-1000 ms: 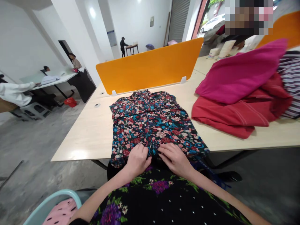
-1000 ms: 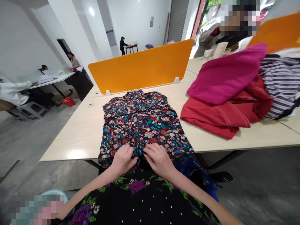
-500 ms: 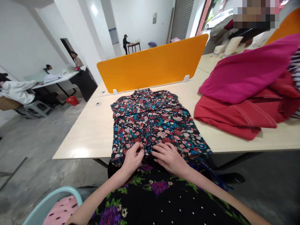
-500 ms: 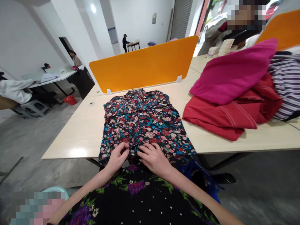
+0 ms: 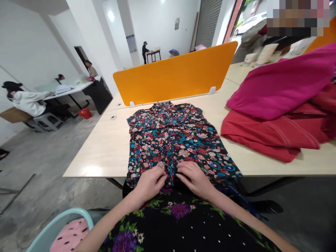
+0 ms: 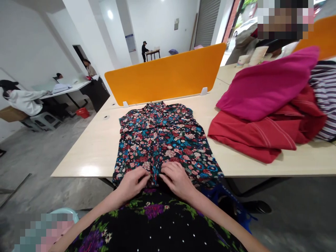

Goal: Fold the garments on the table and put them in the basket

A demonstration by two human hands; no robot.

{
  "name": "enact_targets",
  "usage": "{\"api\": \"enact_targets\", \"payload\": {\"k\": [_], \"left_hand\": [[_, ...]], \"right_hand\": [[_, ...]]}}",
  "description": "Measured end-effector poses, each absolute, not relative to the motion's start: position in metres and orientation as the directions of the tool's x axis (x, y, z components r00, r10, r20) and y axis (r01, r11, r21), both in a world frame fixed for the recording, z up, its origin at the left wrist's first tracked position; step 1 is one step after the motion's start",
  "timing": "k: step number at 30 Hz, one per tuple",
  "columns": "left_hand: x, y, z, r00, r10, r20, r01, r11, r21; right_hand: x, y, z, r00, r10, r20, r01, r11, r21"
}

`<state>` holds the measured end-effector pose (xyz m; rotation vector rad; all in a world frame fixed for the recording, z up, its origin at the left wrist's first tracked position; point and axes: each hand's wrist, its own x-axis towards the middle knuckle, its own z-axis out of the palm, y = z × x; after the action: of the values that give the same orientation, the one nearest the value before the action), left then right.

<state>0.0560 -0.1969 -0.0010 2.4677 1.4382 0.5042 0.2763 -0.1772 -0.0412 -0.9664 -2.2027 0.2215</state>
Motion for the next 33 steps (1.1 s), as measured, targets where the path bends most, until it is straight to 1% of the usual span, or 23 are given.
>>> {"api": "enact_targets", "payload": {"k": [1, 3, 4, 6, 8, 11, 15, 20, 22, 24, 26, 28, 29, 31, 33], "left_hand": [[0.047, -0.194, -0.001, 0.377, 0.895, 0.238, 0.856, -0.435, 0.281], [0.026, -0.187, -0.002, 0.182, 0.919, 0.349, 0.967, -0.232, 0.108], [0.014, -0.183, -0.002, 0.083, 0.922, 0.379, 0.993, -0.110, 0.048], [-0.007, -0.174, -0.003, -0.085, 0.926, 0.368, 0.995, 0.095, -0.009], [-0.020, -0.167, -0.003, -0.181, 0.944, 0.274, 0.982, 0.191, -0.009], [-0.025, -0.161, -0.005, -0.207, 0.967, 0.146, 0.978, 0.203, 0.038], [-0.022, -0.158, -0.008, -0.235, 0.963, 0.130, 0.971, 0.225, 0.085], [-0.037, -0.158, -0.008, -0.322, 0.940, 0.112, 0.925, 0.287, 0.248], [-0.045, -0.159, -0.009, -0.360, 0.927, 0.105, 0.910, 0.324, 0.259], [-0.051, -0.160, -0.010, -0.375, 0.921, 0.110, 0.911, 0.344, 0.227], [-0.053, -0.160, -0.011, -0.375, 0.912, 0.165, 0.919, 0.342, 0.194], [-0.052, -0.158, -0.012, -0.320, 0.904, 0.283, 0.944, 0.278, 0.177], [-0.051, -0.156, -0.011, -0.260, 0.901, 0.348, 0.962, 0.212, 0.171], [-0.048, -0.149, -0.010, -0.075, 0.899, 0.431, 0.988, 0.010, 0.151], [-0.044, -0.139, -0.010, 0.133, 0.899, 0.417, 0.975, -0.195, 0.110]], "right_hand": [[0.277, -0.176, -0.042, -0.450, 0.699, 0.556, 0.576, 0.702, -0.418], [0.277, -0.174, -0.044, -0.455, 0.686, 0.568, 0.589, 0.710, -0.386], [0.277, -0.173, -0.045, -0.478, 0.676, 0.560, 0.601, 0.717, -0.352], [0.275, -0.172, -0.047, -0.541, 0.655, 0.528, 0.620, 0.734, -0.276], [0.274, -0.170, -0.050, -0.581, 0.631, 0.514, 0.625, 0.750, -0.214], [0.272, -0.169, -0.053, -0.591, 0.613, 0.525, 0.627, 0.758, -0.179], [0.272, -0.168, -0.056, -0.580, 0.609, 0.541, 0.629, 0.757, -0.178], [0.273, -0.168, -0.057, -0.576, 0.611, 0.543, 0.621, 0.759, -0.195], [0.272, -0.168, -0.057, -0.566, 0.616, 0.548, 0.623, 0.755, -0.207], [0.272, -0.168, -0.056, -0.559, 0.620, 0.550, 0.624, 0.752, -0.214], [0.272, -0.168, -0.056, -0.558, 0.621, 0.551, 0.623, 0.752, -0.217], [0.272, -0.168, -0.056, -0.561, 0.618, 0.550, 0.620, 0.754, -0.216], [0.272, -0.168, -0.055, -0.564, 0.616, 0.550, 0.618, 0.757, -0.213], [0.272, -0.167, -0.055, -0.572, 0.609, 0.549, 0.614, 0.762, -0.205], [0.272, -0.167, -0.055, -0.574, 0.610, 0.546, 0.614, 0.762, -0.204]]}}
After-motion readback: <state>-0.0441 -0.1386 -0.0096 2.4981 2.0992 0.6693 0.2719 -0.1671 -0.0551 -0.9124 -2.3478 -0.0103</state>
